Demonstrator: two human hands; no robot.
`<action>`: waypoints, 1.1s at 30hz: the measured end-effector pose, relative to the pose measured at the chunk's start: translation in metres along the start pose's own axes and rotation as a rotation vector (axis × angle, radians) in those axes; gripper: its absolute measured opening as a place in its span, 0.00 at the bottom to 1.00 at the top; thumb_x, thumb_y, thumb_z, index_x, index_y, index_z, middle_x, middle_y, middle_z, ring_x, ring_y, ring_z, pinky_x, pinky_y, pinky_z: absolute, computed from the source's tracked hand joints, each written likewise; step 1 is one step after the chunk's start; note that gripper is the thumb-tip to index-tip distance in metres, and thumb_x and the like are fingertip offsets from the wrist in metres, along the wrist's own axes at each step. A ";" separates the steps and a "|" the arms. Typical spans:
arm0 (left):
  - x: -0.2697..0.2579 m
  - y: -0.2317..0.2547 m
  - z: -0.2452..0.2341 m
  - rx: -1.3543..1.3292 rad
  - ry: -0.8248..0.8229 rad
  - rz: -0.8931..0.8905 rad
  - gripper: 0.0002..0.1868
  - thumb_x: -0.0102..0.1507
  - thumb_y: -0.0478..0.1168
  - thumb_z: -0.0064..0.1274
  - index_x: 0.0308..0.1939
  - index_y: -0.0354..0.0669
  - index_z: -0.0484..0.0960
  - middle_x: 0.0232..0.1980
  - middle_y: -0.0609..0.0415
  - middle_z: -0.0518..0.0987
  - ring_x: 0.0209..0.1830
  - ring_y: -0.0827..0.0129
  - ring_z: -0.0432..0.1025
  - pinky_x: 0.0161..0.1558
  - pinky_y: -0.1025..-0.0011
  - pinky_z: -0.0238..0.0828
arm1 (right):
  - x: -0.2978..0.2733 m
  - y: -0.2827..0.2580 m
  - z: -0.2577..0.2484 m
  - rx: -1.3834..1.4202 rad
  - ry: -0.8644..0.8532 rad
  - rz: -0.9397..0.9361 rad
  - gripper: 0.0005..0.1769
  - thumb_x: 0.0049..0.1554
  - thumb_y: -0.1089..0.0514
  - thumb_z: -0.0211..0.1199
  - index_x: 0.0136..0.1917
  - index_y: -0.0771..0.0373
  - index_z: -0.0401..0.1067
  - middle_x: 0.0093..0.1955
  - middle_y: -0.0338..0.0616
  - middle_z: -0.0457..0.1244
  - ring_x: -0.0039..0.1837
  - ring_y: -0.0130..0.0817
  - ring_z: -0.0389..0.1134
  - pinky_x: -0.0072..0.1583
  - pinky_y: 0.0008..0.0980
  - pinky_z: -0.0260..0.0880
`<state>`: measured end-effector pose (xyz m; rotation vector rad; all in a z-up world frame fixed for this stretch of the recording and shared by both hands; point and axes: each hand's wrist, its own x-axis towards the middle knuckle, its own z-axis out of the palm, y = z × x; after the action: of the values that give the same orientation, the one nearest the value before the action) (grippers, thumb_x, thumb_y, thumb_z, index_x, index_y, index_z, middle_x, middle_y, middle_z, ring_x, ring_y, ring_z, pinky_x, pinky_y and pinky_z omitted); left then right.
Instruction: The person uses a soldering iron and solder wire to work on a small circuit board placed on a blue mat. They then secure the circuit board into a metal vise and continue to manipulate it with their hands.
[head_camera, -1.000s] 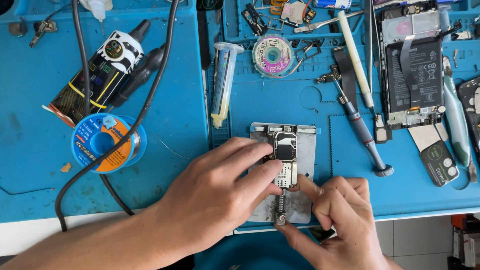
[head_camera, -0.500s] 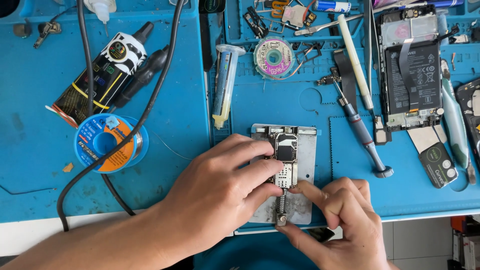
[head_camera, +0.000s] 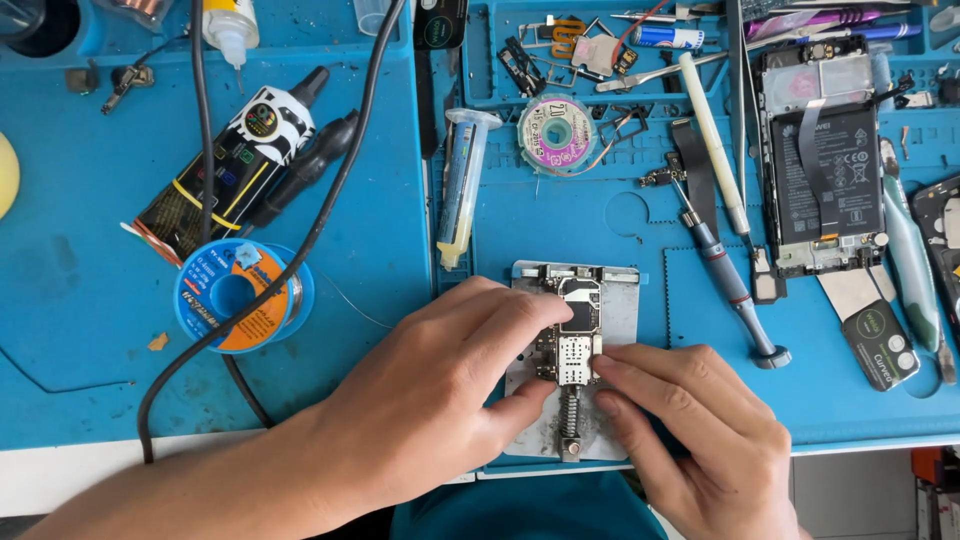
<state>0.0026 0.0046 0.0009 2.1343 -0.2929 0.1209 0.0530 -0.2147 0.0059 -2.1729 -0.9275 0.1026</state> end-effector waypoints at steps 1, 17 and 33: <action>0.000 0.000 0.000 0.002 0.002 0.000 0.27 0.59 0.32 0.65 0.59 0.36 0.71 0.56 0.44 0.80 0.54 0.49 0.73 0.53 0.55 0.74 | 0.000 0.001 0.000 0.001 0.000 -0.003 0.13 0.57 0.60 0.63 0.54 0.65 0.78 0.55 0.50 0.71 0.48 0.38 0.72 0.53 0.35 0.73; 0.001 0.006 -0.007 0.035 -0.007 -0.033 0.42 0.57 0.36 0.70 0.69 0.41 0.61 0.69 0.41 0.62 0.68 0.42 0.61 0.66 0.51 0.65 | 0.011 0.002 -0.009 0.016 -0.043 0.070 0.13 0.58 0.59 0.62 0.55 0.64 0.77 0.53 0.49 0.71 0.52 0.38 0.74 0.54 0.35 0.75; 0.021 0.001 -0.013 0.053 -0.156 -0.003 0.55 0.52 0.34 0.69 0.77 0.35 0.51 0.67 0.37 0.70 0.71 0.45 0.62 0.65 0.53 0.65 | 0.086 0.034 -0.037 -0.068 -0.288 -0.483 0.11 0.63 0.67 0.54 0.58 0.71 0.72 0.54 0.51 0.69 0.52 0.47 0.70 0.54 0.39 0.72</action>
<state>0.0233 0.0113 0.0126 2.2008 -0.3817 -0.0405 0.1486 -0.1970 0.0268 -1.9630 -1.6148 0.1517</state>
